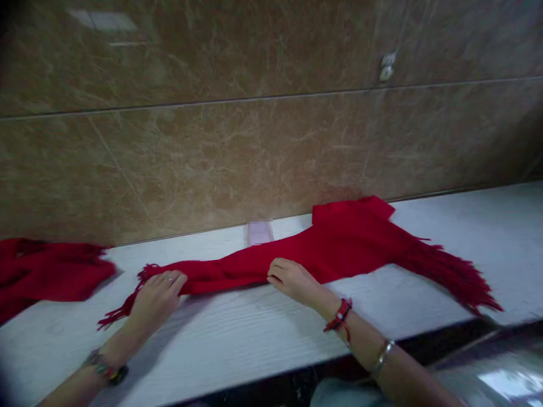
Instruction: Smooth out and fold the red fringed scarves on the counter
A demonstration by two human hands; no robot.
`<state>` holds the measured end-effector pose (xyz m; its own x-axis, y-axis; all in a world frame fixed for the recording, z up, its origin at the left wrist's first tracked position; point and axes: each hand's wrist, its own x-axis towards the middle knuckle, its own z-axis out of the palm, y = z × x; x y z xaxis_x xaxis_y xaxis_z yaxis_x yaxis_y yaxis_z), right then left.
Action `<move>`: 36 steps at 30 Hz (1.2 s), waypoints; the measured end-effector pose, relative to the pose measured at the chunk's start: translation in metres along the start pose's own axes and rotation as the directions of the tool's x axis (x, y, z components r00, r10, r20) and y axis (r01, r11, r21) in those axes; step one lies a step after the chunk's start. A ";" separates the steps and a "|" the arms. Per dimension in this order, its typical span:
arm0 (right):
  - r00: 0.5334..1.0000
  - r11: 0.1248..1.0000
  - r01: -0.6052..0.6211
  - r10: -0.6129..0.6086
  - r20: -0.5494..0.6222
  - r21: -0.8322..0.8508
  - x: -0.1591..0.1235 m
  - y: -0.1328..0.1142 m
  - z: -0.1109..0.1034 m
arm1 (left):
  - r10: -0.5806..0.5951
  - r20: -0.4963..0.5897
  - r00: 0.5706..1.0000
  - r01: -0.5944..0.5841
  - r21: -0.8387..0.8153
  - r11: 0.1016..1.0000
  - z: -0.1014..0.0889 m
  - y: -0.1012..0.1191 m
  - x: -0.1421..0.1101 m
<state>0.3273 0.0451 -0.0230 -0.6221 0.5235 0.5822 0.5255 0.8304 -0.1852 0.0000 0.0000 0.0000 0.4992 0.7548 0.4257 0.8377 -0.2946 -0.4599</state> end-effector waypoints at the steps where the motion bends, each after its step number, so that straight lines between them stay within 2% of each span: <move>1: 1.000 1.000 0.022 -0.021 0.010 -0.010 -0.001 -0.001 0.000 | -0.020 0.035 0.999 0.020 0.003 1.000 0.001 -0.016 -0.012; 8: 0.985 0.992 0.109 -0.099 0.144 -0.061 -0.007 -0.008 -0.001 | -0.169 0.256 0.952 0.159 0.058 0.986 0.003 -0.116 -0.082; 12: 0.978 0.995 0.094 -0.085 0.190 -0.040 -0.007 -0.013 -0.004 | -0.254 0.305 0.918 0.247 0.064 0.967 0.006 -0.148 -0.099; 14: 0.977 0.995 0.099 -0.093 0.193 -0.023 -0.007 -0.015 -0.004 | -0.263 0.321 0.910 0.280 -0.008 0.960 0.007 -0.150 -0.094; 17: 0.981 0.993 0.110 -0.101 0.163 -0.049 -0.007 -0.014 0.001 | -0.236 0.280 0.930 0.288 -0.158 0.945 0.007 -0.135 -0.069; 21: 0.989 0.983 0.097 -0.078 0.128 -0.155 -0.009 -0.008 0.010 | -0.086 0.160 0.983 0.135 -0.328 0.935 0.011 -0.096 -0.018; 23: 0.990 0.974 0.082 -0.057 0.126 -0.209 -0.010 -0.006 0.012 | 0.012 0.173 0.985 0.051 -0.351 0.935 0.017 -0.081 0.005; 25: 0.992 0.963 0.065 -0.035 0.118 -0.261 -0.010 -0.005 0.014 | 0.071 0.260 0.963 0.027 -0.352 0.935 0.023 -0.074 0.021; 27: 0.994 0.951 0.053 -0.021 0.108 -0.304 -0.011 -0.004 0.014 | 0.124 0.369 0.921 0.017 -0.356 0.934 0.027 -0.075 0.031; 29: 0.995 0.944 0.046 -0.015 0.098 -0.328 -0.011 -0.003 0.015 | 0.165 0.423 0.891 -0.001 -0.361 0.933 0.027 -0.082 0.035; 32: 0.995 0.940 0.059 -0.027 0.100 -0.335 -0.012 -0.001 0.016 | 0.163 0.390 0.906 -0.004 -0.378 0.926 0.018 -0.094 0.034; 36: 0.987 0.929 0.134 -0.094 0.130 -0.345 -0.011 0.002 0.016 | 0.148 0.374 0.916 0.024 -0.417 0.908 0.008 -0.102 0.029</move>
<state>0.3263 0.0442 -0.0423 -0.7388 0.4635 0.4892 0.6053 0.7755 0.1793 -0.0727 0.0568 0.0535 0.4980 0.8666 0.0306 0.8653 -0.4944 -0.0825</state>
